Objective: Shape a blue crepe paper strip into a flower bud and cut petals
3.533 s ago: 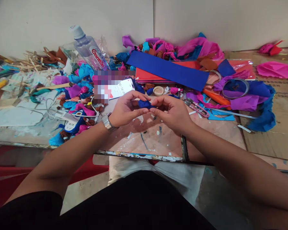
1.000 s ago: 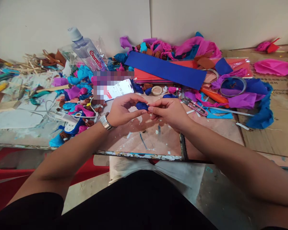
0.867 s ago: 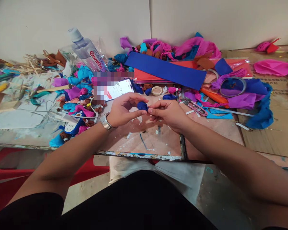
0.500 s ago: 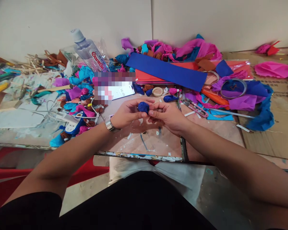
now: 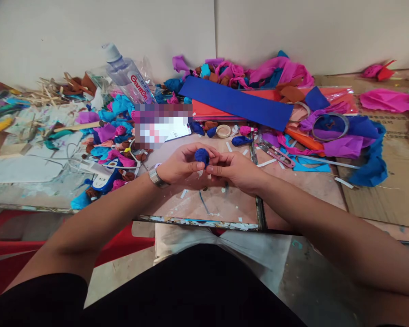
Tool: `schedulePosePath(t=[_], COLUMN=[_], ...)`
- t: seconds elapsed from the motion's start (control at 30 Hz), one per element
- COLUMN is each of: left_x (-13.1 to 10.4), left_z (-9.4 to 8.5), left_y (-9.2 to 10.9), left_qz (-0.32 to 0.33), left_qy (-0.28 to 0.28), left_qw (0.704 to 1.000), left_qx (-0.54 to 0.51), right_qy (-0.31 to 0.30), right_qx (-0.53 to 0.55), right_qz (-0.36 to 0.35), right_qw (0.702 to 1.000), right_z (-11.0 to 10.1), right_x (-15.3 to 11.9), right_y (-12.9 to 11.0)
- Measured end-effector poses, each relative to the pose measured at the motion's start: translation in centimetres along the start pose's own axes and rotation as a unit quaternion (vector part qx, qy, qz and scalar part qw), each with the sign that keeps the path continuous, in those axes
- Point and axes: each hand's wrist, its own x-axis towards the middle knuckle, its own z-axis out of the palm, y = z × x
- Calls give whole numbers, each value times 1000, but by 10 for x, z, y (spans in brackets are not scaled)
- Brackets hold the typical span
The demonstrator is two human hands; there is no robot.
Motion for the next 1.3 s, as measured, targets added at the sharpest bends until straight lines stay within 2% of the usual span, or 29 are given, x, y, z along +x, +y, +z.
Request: schedulePosePath(t=[0.17,0.37,0.5,0.63,0.77,0.93,1.13,1.3], left_x=[-1,-2,-2,-1,3,4,3,2], left_z=[1,0,-2,-2,0,-2,-2,0], left_y=[-1,-8,-10,-8,-7,-10,-11,-11], left_qz=[-15,-36,-47,-26,7,11,5,-15], left_qy=[-9,-11,0,22,76,108,132,140], left_qw=[1000,998,998,999,997,993,987,985], left_qx=[-20,-60,-38,-18,-5,41,92,104], right_qy=[-17,4,6,19,77,128,155,163], right_qx=[-29,-53,-69,-114,-166,-237,-317,-327], right_qz=[-21,-33,-34,-67,-134,-203,-220,-226], right_qw=[999,998,997,991,974,941,909,903], right_z=[-2,3,3,-1,-3,-4,-4,-8], right_x=[0,-3,-2,-1,-1,-1,-2,0], right_y=[4,0,1,3,0,-2,-5,-3])
